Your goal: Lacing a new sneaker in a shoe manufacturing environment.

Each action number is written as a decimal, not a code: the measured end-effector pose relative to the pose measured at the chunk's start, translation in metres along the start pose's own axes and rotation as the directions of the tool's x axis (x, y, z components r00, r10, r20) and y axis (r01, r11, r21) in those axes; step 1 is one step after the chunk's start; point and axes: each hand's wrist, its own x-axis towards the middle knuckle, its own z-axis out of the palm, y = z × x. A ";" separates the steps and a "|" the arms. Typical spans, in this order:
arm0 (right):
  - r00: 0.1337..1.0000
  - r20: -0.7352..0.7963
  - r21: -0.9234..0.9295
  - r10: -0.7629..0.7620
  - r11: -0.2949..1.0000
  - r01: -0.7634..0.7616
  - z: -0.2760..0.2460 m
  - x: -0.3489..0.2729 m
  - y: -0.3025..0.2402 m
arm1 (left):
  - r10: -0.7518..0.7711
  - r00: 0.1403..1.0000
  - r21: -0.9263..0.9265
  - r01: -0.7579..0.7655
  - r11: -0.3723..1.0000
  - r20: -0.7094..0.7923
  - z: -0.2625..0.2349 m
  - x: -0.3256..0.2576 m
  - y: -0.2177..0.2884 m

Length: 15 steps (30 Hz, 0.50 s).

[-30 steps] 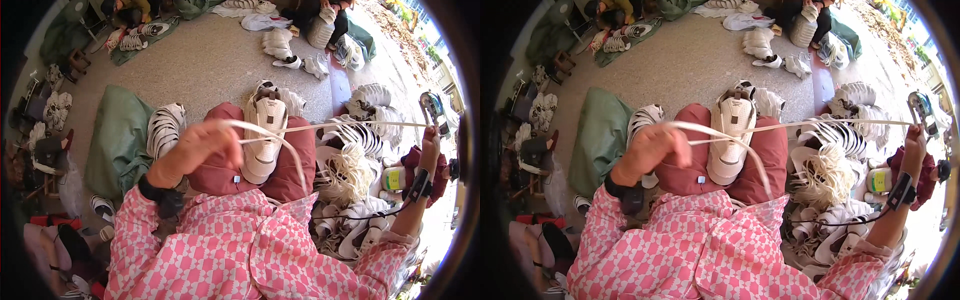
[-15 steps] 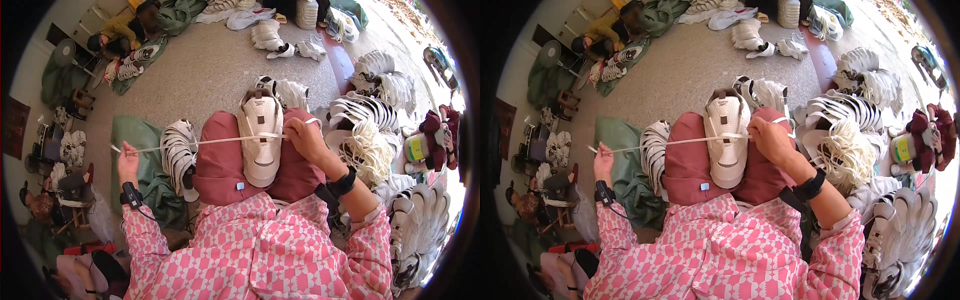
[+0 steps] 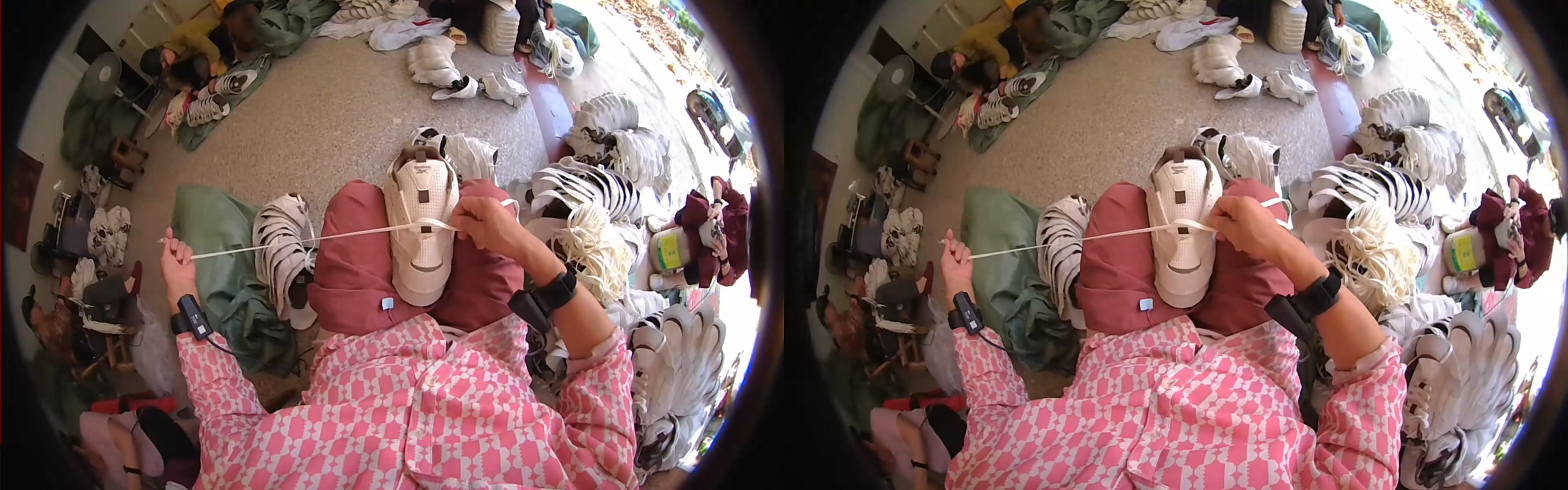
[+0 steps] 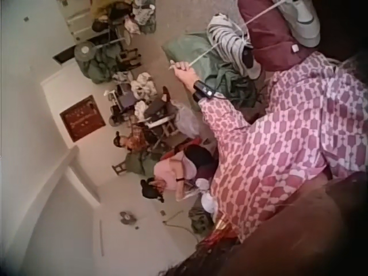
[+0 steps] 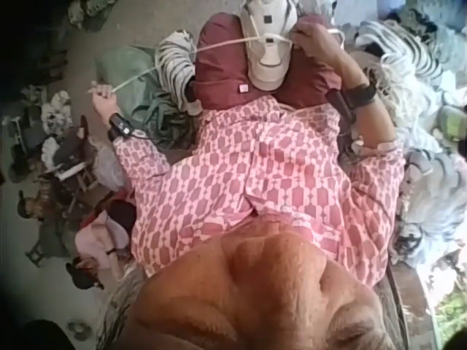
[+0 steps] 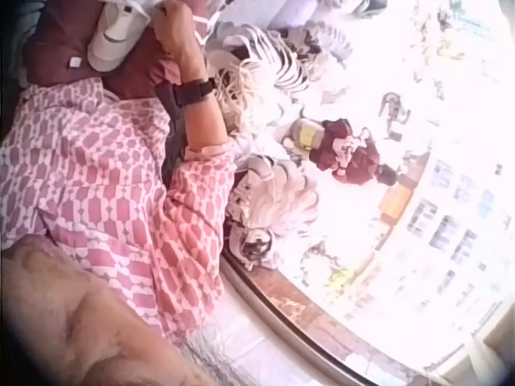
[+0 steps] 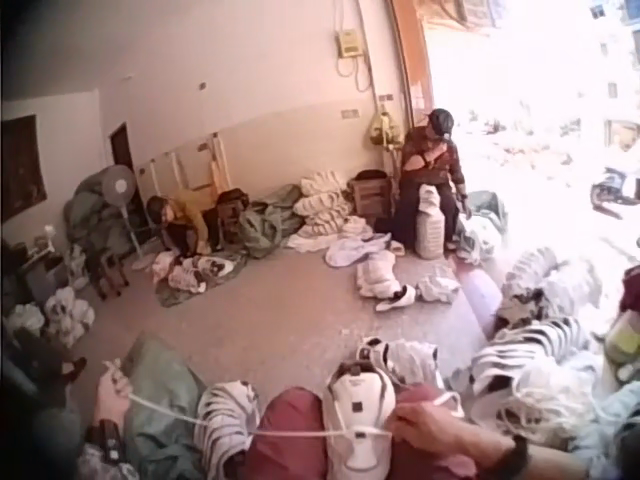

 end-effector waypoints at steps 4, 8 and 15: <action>0.990 0.112 0.136 0.081 0.986 -0.096 0.000 0.005 -0.007 | 0.004 0.969 0.398 -0.105 0.911 0.247 0.040 -0.038 -0.024; 0.930 -0.209 -0.456 -0.304 0.871 0.182 0.002 0.000 -0.016 | -0.082 0.849 0.688 -0.363 0.628 0.523 0.102 -0.097 -0.090; 0.896 0.056 -0.606 -0.441 0.698 0.382 -0.004 0.007 -0.022 | -0.198 0.301 0.351 -0.883 0.311 0.933 0.172 -0.175 -0.177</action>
